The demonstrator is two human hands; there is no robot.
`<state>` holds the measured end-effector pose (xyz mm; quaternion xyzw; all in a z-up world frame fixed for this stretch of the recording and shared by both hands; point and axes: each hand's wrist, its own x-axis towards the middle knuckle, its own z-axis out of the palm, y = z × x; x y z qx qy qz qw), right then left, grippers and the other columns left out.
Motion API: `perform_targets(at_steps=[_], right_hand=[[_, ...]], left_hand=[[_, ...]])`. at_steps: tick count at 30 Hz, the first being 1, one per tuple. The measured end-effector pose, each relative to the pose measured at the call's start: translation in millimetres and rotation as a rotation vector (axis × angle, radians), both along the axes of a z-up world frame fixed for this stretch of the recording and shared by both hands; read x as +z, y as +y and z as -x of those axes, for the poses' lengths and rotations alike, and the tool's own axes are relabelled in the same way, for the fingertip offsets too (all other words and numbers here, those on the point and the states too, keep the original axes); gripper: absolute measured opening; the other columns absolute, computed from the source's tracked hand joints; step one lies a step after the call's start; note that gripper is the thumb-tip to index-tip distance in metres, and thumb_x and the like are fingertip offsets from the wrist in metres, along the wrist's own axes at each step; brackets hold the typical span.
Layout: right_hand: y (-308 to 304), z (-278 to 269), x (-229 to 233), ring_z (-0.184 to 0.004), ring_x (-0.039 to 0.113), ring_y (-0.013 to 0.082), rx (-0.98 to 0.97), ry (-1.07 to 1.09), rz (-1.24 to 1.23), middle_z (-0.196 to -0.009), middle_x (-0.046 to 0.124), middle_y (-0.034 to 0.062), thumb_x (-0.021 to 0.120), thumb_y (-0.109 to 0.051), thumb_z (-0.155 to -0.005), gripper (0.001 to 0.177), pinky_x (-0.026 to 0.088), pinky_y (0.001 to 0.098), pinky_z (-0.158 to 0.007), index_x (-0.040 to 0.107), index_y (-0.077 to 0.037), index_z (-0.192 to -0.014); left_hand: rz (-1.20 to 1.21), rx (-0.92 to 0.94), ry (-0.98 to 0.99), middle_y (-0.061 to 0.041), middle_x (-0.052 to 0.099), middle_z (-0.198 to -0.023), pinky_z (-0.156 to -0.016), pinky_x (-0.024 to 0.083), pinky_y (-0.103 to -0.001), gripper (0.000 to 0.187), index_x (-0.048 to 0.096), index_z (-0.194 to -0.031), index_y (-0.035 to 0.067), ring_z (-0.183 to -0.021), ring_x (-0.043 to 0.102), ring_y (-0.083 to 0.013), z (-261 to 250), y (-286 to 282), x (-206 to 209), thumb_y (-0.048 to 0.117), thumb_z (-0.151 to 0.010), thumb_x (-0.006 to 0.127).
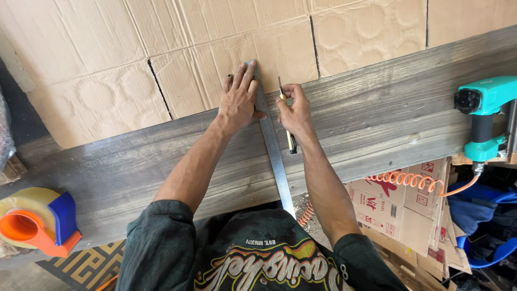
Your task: The person uses a metal ruler and a utility knife to score and cut a large piece of cardboard on a wooden workbench. They repeatedly align the ruler, score along its edge, and adjust the position to create straight cuts across the cardboard.
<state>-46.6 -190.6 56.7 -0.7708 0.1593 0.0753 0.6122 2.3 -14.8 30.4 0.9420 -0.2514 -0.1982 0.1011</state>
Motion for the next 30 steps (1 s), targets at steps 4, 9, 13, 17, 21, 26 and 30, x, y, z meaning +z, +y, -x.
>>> perform_targets(at_steps=[4,9,13,17,21,26,30], right_hand=[[3,-7,1,-0.048,0.069,0.0207,-0.023,0.033,0.018,-0.099,0.072,0.0197,0.055,-0.003,-0.097,0.028,0.052,0.0271,-0.035,0.052,0.003,-0.124],[7,-20,-18,-0.061,0.074,0.0216,0.05,0.009,0.308,-0.092,0.077,0.0144,0.061,-0.009,-0.095,0.018,0.059,0.0307,-0.043,0.068,-0.005,-0.111],[7,-35,-38,-0.068,0.075,0.0265,0.079,-0.064,0.497,-0.085,0.076,0.0152,0.069,-0.01,-0.091,0.017,0.057,0.0323,-0.049,0.07,-0.004,-0.107],[15,-43,-31,-0.076,0.075,0.0334,0.112,-0.143,0.624,-0.08,0.075,0.0156,0.073,-0.013,-0.087,0.017,0.06,0.04,-0.06,0.069,-0.003,-0.1],[15,-50,-37,-0.078,0.074,0.0377,0.173,-0.236,0.729,-0.074,0.071,0.0165,0.074,-0.014,-0.085,0.015,0.06,0.0474,-0.069,0.069,-0.004,-0.095],[15,-53,-45,-0.078,0.073,0.0385,0.191,-0.216,0.732,-0.073,0.069,0.016,0.073,-0.014,-0.085,0.015,0.059,0.0476,-0.07,0.068,-0.003,-0.094],[18,-49,-49,-0.077,0.073,0.0406,0.186,-0.248,0.718,-0.073,0.068,0.0176,0.073,-0.014,-0.085,0.016,0.059,0.0493,-0.069,0.066,-0.004,-0.095]], left_hand=[[0.0,0.016,0.002,-0.013,0.011,-0.169,-0.12,0.023,-0.051,0.111,0.041,-0.146,0.007,-0.155,0.013,-0.0322,-1,-3,2,0.066,-0.063,0.086],[-0.005,0.06,0.012,-0.013,0.011,-0.168,-0.12,0.027,-0.053,0.111,0.042,-0.144,0.007,-0.155,0.015,-0.0337,1,-9,0,0.062,-0.061,0.09],[-0.001,0.087,0.034,-0.013,0.011,-0.169,-0.12,0.028,-0.054,0.108,0.043,-0.144,0.006,-0.155,0.015,-0.0338,3,-10,7,0.058,-0.061,0.091],[0.003,0.081,0.009,-0.011,0.013,-0.168,-0.121,0.03,-0.052,0.106,0.045,-0.141,0.008,-0.155,0.017,-0.0334,3,-10,3,0.059,-0.06,0.091],[-0.011,0.076,-0.011,-0.01,0.014,-0.168,-0.121,0.031,-0.051,0.102,0.046,-0.139,0.009,-0.154,0.019,-0.0325,4,-9,8,0.058,-0.061,0.09],[-0.021,0.069,-0.011,-0.01,0.014,-0.168,-0.121,0.031,-0.05,0.104,0.047,-0.138,0.01,-0.154,0.018,-0.0318,2,-10,5,0.062,-0.06,0.09],[-0.024,0.064,-0.041,-0.009,0.015,-0.168,-0.121,0.031,-0.049,0.104,0.047,-0.137,0.011,-0.154,0.019,-0.031,4,-10,0,0.064,-0.058,0.088]])
